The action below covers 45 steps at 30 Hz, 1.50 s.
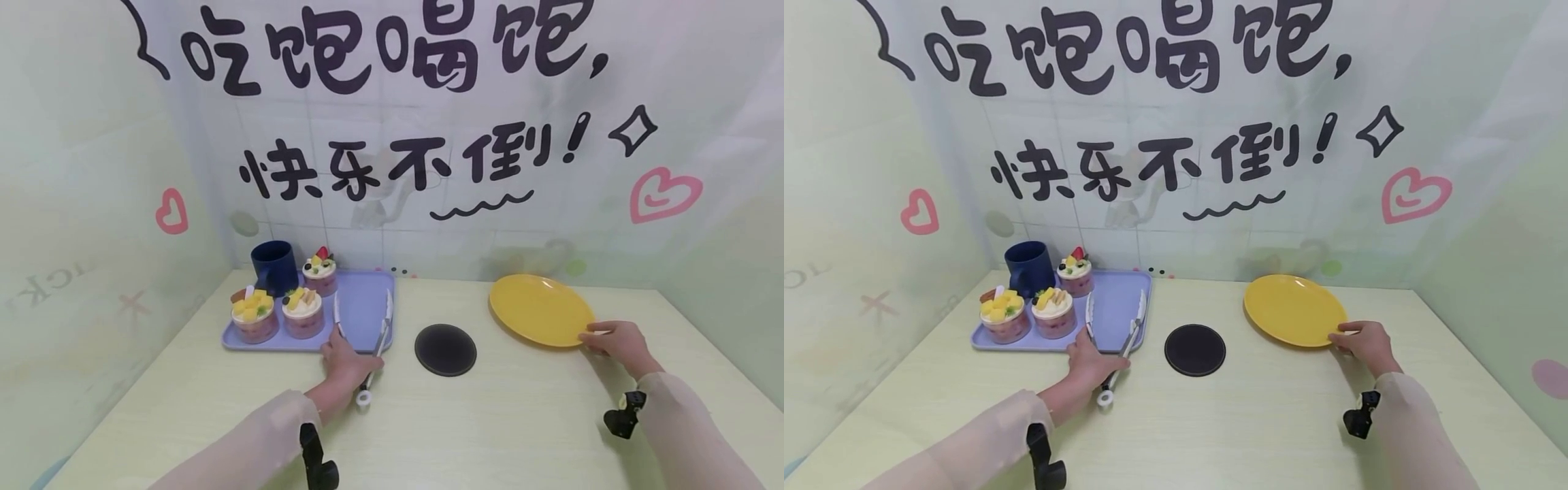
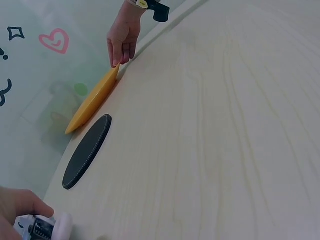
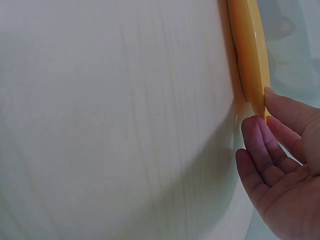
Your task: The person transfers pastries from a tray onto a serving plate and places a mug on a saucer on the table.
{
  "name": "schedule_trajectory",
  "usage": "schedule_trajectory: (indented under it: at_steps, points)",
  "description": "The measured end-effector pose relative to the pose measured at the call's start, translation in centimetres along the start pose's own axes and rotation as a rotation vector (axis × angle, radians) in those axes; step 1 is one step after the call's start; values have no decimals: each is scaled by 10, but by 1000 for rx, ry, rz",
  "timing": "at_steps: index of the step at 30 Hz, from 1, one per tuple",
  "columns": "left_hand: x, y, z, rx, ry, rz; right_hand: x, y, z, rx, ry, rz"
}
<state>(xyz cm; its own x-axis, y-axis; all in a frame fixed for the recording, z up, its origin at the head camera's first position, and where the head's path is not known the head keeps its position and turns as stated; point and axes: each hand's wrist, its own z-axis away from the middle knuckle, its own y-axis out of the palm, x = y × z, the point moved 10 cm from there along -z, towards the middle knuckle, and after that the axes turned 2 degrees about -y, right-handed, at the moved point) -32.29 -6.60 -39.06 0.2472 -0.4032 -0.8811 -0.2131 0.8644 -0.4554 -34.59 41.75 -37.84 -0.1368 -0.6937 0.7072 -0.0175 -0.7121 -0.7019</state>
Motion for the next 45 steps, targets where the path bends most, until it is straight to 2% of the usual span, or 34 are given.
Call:
schedule_trajectory:
  at_steps: [11,18,27,35,42,45]
  points:
    - [-2,-16,-4,32,52,-15,1,2,0,9,16,3]
    - [-4,-24,-9,68,101,30,2,2,0,16,17,19]
    - [0,-34,-14,103,105,-32,5,0,1,9,-19,26]
    - [2,-43,-20,155,89,-60,3,2,-1,22,-4,22]
    - [9,-40,-21,225,28,43,6,1,1,19,-10,24]
    - [9,-41,-20,230,25,41,7,1,2,20,-5,21]
